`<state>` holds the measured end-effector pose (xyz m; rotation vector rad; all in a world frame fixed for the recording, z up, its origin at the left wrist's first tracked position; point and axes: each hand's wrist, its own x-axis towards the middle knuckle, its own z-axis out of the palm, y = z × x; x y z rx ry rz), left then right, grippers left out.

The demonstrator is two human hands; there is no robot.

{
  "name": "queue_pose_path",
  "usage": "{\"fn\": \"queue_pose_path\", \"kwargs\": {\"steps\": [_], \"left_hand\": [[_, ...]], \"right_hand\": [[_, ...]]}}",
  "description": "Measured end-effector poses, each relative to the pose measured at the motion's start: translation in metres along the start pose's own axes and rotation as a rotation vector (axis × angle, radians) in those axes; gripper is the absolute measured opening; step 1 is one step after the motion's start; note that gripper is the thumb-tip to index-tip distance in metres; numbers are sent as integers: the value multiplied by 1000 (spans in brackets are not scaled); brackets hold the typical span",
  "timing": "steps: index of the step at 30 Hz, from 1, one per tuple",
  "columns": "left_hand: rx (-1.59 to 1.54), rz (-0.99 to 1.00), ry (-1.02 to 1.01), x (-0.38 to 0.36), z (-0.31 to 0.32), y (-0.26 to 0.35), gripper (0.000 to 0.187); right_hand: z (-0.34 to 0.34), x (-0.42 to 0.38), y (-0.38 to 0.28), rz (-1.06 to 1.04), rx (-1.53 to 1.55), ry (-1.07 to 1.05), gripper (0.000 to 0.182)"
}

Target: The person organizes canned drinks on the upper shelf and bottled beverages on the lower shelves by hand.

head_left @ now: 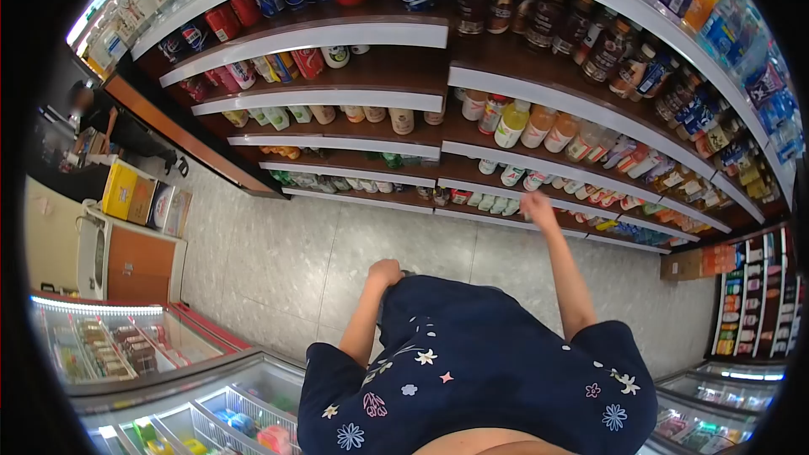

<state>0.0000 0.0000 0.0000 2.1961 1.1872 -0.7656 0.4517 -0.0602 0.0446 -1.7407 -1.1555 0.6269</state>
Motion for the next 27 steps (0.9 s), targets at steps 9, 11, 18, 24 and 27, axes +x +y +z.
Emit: {"fn": "queue_pose_path", "kwargs": {"steps": [9,11,18,24,27], "left_hand": [[-157,236,354,15,-79,-121,29],[-205,258,374,11,-81,-140,30],[-519,112,375,4,-73,-182,35],[-612,238,370,10,-88,-185,37],[-682,327,440,9,-124,-168,34]], "right_hand": [[83,121,-361,-482,-94,531,37],[92,158,-377,-537,-184,579,61],[104,252,-393,-398,-426,562,96],[123,254,-409,-361,-514,587,93],[143,245,-430,-344,-536,503,94]]}}
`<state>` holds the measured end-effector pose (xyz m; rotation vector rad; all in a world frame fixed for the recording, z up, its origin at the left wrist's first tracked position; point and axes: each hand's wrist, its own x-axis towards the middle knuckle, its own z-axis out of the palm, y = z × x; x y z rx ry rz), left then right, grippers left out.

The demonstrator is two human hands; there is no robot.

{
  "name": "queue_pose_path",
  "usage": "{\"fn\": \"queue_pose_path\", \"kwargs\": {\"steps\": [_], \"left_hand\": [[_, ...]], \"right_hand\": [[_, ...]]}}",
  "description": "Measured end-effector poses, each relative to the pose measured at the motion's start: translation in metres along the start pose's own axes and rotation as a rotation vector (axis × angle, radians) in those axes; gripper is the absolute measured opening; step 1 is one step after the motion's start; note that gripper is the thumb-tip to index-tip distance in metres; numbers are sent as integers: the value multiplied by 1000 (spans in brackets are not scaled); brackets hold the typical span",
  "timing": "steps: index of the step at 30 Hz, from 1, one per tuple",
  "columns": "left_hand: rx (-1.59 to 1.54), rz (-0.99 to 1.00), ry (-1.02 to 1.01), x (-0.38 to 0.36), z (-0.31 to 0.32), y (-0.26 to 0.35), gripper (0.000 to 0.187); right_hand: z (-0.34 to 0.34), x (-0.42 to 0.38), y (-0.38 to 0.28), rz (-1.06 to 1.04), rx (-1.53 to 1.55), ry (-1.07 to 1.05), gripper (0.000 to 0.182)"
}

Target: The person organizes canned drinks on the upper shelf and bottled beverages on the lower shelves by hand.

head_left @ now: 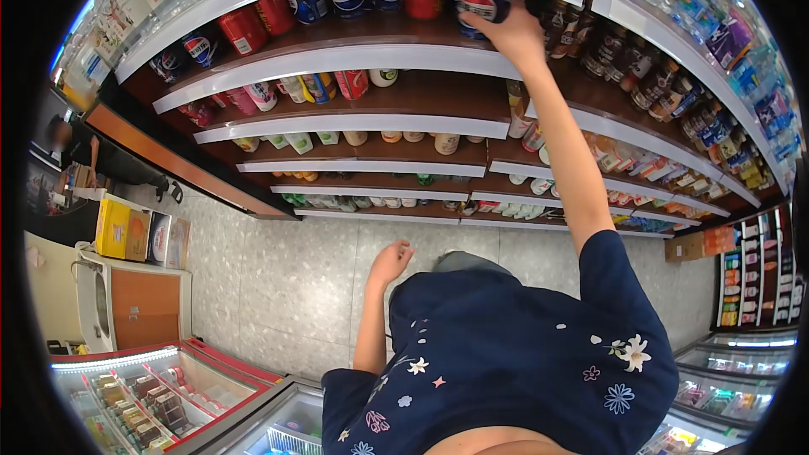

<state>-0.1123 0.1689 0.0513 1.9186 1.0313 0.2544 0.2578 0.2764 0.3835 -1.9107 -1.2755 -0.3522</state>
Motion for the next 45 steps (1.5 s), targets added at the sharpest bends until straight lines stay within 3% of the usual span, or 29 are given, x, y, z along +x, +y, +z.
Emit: {"fn": "queue_pose_path", "kwargs": {"steps": [4,8,10,13,15,16,17,19,22,25,29,32,38,39,42,45], "left_hand": [[-75,165,195,36,-29,60,26],[-115,407,518,69,-69,133,17],[-103,444,670,78,-88,173,11],[-93,575,892,102,-101,202,5],[-26,675,983,117,-110,227,4],[32,754,1026,126,-116,240,5],[92,835,1068,136,-122,252,6],[190,852,1093,155,-130,267,20],[245,944,1226,183,-143,300,45],[298,913,1259,203,-156,317,65],[248,794,1158,215,-168,324,77],[47,721,863,206,-177,329,82],[34,748,852,204,-204,305,84],[42,733,853,204,-211,300,84],[37,722,868,209,-235,284,84],[-18,726,864,209,-248,275,82]], "right_hand": [[18,3,-34,-35,-49,-92,103],[23,16,-25,-112,171,-202,75],[12,18,-10,-173,232,-10,55],[-5,35,24,-226,250,175,55],[-11,48,36,-459,250,336,44],[-13,53,42,-577,247,414,39],[-3,60,46,-556,308,312,46],[-12,69,25,-616,361,150,42],[-4,77,11,-574,293,145,42],[2,79,4,-545,257,148,41],[7,76,0,-520,223,160,40],[7,71,-7,-502,209,175,39],[-4,43,-9,-388,187,144,38],[-7,37,-11,-204,145,89,43],[-25,26,-20,-227,426,109,50],[-34,12,-42,-39,309,75,62]]}}
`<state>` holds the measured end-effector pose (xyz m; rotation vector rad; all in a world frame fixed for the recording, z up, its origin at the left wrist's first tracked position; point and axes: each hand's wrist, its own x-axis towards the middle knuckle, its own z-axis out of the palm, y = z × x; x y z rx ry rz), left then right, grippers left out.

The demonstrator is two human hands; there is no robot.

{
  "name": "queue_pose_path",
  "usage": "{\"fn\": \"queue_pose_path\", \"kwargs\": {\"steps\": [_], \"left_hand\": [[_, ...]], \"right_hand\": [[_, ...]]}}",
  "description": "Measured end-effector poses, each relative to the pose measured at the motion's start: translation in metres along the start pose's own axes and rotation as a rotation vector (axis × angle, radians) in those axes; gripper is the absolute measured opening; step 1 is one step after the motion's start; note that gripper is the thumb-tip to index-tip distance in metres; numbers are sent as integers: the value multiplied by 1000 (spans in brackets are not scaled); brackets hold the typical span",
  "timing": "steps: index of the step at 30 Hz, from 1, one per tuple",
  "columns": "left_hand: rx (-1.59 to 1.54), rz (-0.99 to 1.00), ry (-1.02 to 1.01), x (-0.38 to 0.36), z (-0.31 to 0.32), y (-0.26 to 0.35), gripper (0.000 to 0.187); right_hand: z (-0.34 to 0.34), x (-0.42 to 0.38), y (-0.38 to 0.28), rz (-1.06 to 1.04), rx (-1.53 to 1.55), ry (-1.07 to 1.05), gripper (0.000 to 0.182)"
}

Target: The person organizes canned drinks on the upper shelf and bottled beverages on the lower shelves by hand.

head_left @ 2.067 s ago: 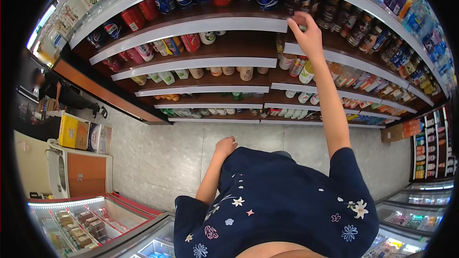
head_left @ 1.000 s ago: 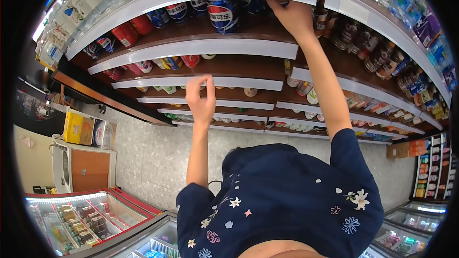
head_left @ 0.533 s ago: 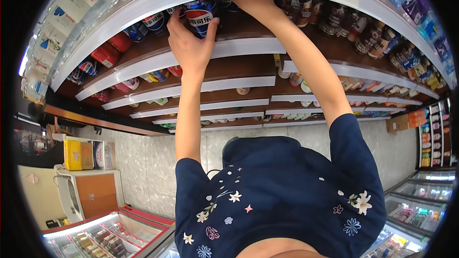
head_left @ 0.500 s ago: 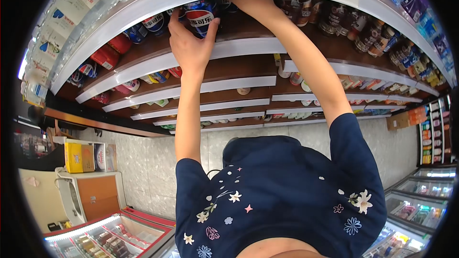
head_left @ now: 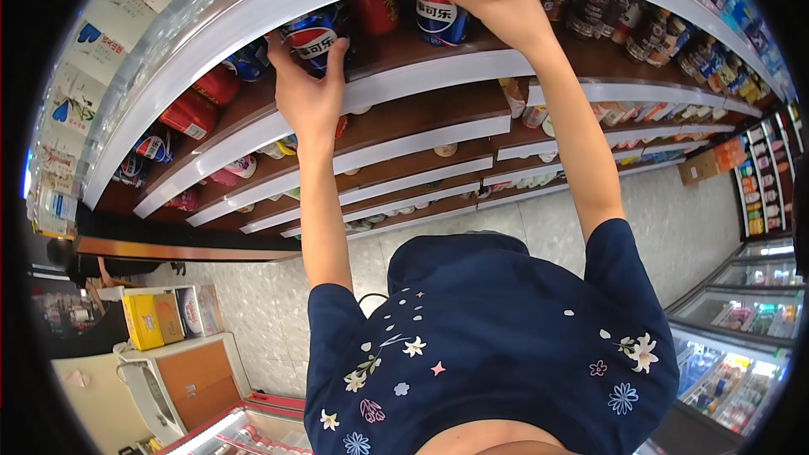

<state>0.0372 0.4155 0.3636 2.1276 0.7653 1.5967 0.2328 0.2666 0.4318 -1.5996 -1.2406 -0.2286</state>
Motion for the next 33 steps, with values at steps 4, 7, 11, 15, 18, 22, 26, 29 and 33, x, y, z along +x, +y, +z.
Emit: {"fn": "queue_pose_path", "kwargs": {"steps": [4,7,11,15,18,22,26,29,33], "left_hand": [[138,205,138,-1,-1,-14,74],[133,259,197,-2,-2,-18,68],[186,356,169,-4,-4,-24,61],[157,358,143,-3,-7,-29,62],[114,356,129,-5,-10,-26,70],[102,421,176,-10,-9,-30,76],[60,557,186,-16,-6,-22,62],[13,563,160,-22,3,-13,52],[48,510,115,-24,8,-4,48]], "right_hand": [[27,-3,-12,-22,-40,82,66],[52,-4,-22,-97,-29,151,62],[80,-8,-45,-138,-24,163,50],[120,-2,-35,-175,-152,273,58],[110,-2,-42,-181,186,352,43],[93,16,10,-119,-89,399,40],[96,34,28,-366,-133,235,40],[102,39,42,-301,-8,92,36],[84,29,4,74,203,-134,31]]}}
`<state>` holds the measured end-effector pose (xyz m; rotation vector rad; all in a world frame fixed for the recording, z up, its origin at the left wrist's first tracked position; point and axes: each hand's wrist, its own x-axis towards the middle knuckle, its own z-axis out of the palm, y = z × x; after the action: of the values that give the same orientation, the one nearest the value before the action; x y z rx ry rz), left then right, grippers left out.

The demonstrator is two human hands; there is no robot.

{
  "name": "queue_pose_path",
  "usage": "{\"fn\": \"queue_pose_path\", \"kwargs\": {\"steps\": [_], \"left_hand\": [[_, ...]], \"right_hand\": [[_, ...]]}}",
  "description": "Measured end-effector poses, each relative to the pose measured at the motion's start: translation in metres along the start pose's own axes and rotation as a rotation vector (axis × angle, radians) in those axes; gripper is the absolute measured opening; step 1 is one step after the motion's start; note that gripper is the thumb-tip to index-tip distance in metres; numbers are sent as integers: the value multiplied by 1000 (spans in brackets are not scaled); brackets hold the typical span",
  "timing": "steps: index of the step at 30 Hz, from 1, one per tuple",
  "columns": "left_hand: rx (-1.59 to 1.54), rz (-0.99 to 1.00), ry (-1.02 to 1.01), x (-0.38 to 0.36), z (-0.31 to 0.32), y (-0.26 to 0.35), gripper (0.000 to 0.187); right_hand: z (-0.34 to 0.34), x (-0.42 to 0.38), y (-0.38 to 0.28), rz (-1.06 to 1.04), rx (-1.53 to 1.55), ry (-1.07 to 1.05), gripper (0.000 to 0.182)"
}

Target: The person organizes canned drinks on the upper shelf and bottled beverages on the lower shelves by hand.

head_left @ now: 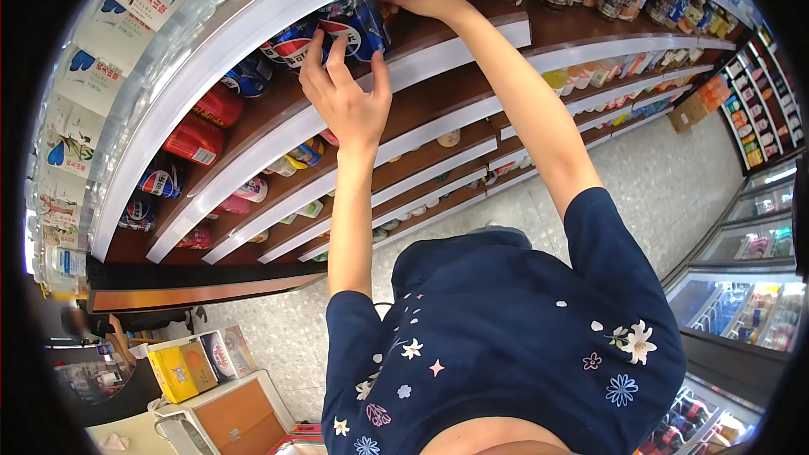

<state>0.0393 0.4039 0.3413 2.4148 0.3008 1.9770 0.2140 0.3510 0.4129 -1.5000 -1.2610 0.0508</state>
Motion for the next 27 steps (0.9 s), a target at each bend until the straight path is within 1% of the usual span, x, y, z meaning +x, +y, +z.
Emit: {"fn": "queue_pose_path", "kwargs": {"steps": [1,3,4,5,8,10,11,12,14,17,20,23,26,27], "left_hand": [[3,-23,-20,-1,1,1,47],[4,-55,-45,-1,2,3,46],[3,-67,-50,0,2,6,45],[4,-80,-55,1,2,9,44],[-51,-221,-30,5,5,15,44],[17,-240,-43,10,7,20,48],[50,-250,-51,13,8,24,50],[89,-247,-60,17,10,28,53],[164,-238,-81,24,13,36,59],[139,-222,-92,29,26,36,67],[38,-245,-142,31,41,31,71],[13,-288,-178,32,61,21,70],[-30,-305,-197,41,74,22,68],[-12,-295,-204,43,79,21,64]], "right_hand": [[-3,-2,-6,56,31,-26,29],[-2,1,29,-103,-50,27,39],[-4,0,30,-183,-88,53,45],[-9,-8,33,-173,-107,98,40],[-46,-31,31,81,-244,63,43],[-72,-43,28,66,-262,61,46],[-85,-50,22,119,-274,69,48],[-95,-54,22,48,-198,97,52],[-113,-58,39,47,-98,114,56],[-133,-59,46,108,-219,162,58],[-135,-56,47,122,-233,214,60],[-129,-57,53,112,-220,299,61],[-124,-66,57,78,-197,448,60],[-122,-70,58,82,-115,466,52]]}}
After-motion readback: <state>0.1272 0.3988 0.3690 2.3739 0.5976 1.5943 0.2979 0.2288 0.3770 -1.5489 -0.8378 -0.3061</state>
